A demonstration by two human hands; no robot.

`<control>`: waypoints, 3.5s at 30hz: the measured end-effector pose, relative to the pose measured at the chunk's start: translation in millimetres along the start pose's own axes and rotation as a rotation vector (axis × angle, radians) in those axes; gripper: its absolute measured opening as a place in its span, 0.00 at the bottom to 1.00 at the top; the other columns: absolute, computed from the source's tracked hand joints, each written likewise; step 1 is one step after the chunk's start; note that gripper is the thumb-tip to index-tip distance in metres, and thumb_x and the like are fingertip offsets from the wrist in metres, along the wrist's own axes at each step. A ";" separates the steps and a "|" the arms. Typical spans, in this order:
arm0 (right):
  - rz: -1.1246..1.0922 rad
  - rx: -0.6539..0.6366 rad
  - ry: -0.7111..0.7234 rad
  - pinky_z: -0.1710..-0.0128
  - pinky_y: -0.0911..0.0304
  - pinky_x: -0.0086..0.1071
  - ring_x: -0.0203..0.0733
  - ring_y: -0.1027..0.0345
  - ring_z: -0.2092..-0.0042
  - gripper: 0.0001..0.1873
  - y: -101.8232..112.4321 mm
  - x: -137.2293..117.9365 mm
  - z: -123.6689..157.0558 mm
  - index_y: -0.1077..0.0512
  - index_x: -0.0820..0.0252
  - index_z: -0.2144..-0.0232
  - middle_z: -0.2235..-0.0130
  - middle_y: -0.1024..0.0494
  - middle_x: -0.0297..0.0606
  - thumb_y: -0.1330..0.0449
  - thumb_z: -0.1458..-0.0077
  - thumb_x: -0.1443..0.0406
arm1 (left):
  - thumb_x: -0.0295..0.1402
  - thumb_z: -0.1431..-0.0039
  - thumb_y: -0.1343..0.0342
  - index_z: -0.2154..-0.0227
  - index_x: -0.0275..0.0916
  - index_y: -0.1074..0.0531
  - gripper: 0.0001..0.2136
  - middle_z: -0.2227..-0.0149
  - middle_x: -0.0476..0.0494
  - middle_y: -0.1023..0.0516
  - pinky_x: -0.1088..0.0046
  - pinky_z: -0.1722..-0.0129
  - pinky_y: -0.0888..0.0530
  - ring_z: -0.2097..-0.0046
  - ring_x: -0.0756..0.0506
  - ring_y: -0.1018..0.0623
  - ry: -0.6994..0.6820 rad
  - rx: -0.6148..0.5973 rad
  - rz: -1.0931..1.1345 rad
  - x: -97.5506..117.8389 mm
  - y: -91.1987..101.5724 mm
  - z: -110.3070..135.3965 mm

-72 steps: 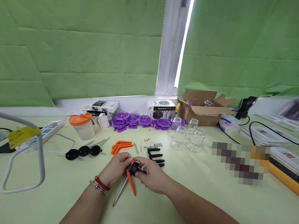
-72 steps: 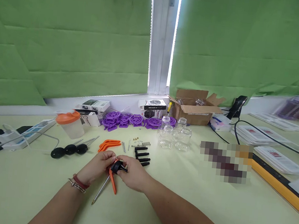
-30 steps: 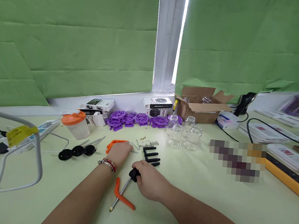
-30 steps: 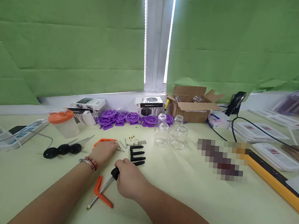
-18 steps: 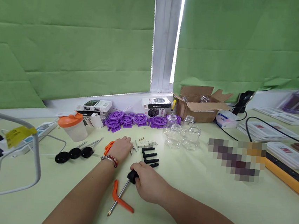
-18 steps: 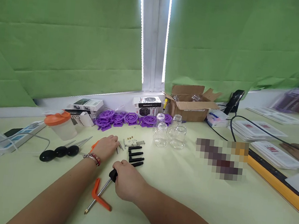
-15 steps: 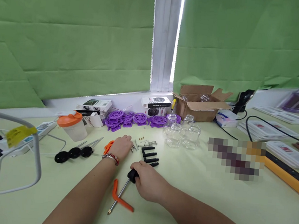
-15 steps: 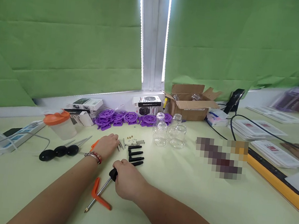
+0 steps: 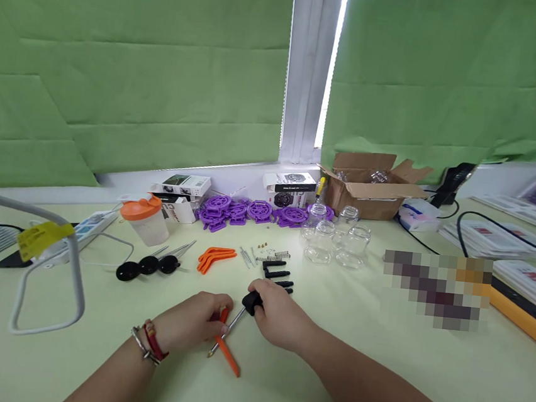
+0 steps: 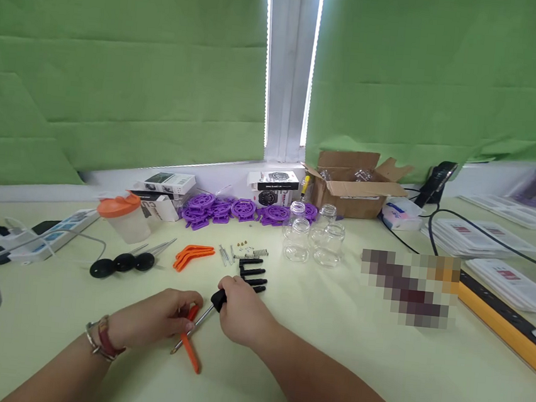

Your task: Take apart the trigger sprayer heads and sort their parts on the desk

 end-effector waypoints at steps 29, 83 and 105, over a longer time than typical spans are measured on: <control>-0.520 0.326 -0.143 0.73 0.37 0.31 0.37 0.31 0.73 0.14 49.8 39.4 -15.7 0.38 0.56 0.64 0.74 0.27 0.31 0.47 0.58 0.68 | 0.22 0.43 0.58 0.64 0.36 0.30 0.12 0.62 0.36 0.26 0.67 0.68 0.32 0.59 0.39 0.28 0.109 0.578 -0.881 -28.2 39.8 -49.1; -0.862 0.196 -0.080 0.70 0.35 0.33 0.37 0.30 0.73 0.17 12.5 16.8 -11.2 0.35 0.61 0.59 0.76 0.26 0.34 0.40 0.52 0.61 | 0.46 0.50 0.45 0.78 0.37 0.37 0.16 0.83 0.56 0.35 0.80 0.85 0.45 0.85 0.56 0.41 0.014 0.589 0.867 -39.5 21.4 -2.7; -0.647 0.319 0.294 0.67 0.31 0.32 0.34 0.30 0.67 0.11 14.3 -8.6 -0.9 0.33 0.58 0.60 0.55 0.34 0.42 0.45 0.48 0.69 | 0.50 0.50 0.47 0.84 0.38 0.41 0.21 0.88 0.56 0.39 0.80 0.86 0.50 0.87 0.57 0.44 0.149 0.593 1.001 -55.2 18.3 -4.4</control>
Point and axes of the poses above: each hand's wrist, its own z-axis away from the middle knuckle, its own y-axis out of the back of the hand, x = y × z, the point moved 8 cm from there along -z, towards the middle knuckle
